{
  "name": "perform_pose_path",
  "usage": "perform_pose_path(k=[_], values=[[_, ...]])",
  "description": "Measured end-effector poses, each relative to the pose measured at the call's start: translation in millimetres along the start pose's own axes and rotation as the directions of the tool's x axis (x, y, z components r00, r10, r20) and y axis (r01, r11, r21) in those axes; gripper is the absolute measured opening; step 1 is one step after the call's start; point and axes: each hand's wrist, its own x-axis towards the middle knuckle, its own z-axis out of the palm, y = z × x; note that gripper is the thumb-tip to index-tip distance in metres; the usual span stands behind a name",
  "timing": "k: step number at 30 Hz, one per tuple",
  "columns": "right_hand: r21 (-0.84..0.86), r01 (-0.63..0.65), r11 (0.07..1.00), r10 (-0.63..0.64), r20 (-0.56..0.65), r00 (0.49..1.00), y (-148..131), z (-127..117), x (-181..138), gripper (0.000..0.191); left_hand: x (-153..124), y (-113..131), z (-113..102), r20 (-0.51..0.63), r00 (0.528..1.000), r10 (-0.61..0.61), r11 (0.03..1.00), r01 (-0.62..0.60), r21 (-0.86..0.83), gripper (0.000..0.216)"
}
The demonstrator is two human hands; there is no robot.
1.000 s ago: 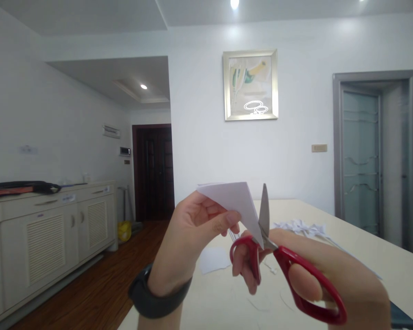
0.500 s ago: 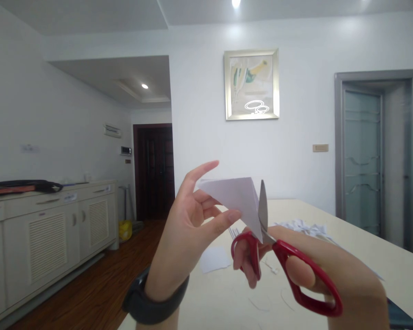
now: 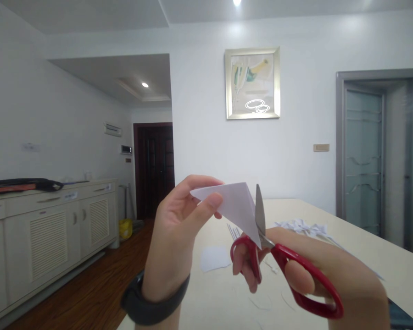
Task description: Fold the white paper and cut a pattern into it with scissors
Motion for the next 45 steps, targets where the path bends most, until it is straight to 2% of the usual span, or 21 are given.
perform_pose_path(k=[16,21,24,27,31,38,45], values=[[-0.154,0.027,0.988,-0.02,0.045,0.999,-3,-5,-2,0.053,4,-1,-1,0.022,0.998,-0.063,0.998,0.063,-0.02,0.01],[-0.142,0.02,0.99,-0.015,0.038,0.999,-2,-5,-1,0.047,3,0,-1,0.027,0.995,-0.094,0.994,0.095,-0.051,0.005],[-0.136,0.028,0.99,-0.022,0.043,0.999,-3,-4,0,0.055,2,1,2,0.05,0.991,-0.123,0.984,0.128,-0.127,0.023],[-0.095,0.031,0.995,-0.028,0.037,0.999,-5,-3,0,0.06,0,2,7,0.13,0.974,-0.186,0.959,0.208,-0.191,0.038],[-0.024,0.029,0.999,-0.029,0.028,0.999,-6,-1,0,0.063,-2,2,11,0.215,0.947,-0.239,0.935,0.284,-0.212,0.044],[0.021,0.044,0.999,-0.045,0.039,0.998,-4,-1,1,0.063,-3,0,8,0.163,0.963,-0.216,0.946,0.247,-0.208,0.033],[0.026,0.04,0.999,-0.04,0.013,0.999,-2,0,-1,0.062,-3,-1,5,0.134,0.973,-0.19,0.964,0.211,-0.162,0.032]])
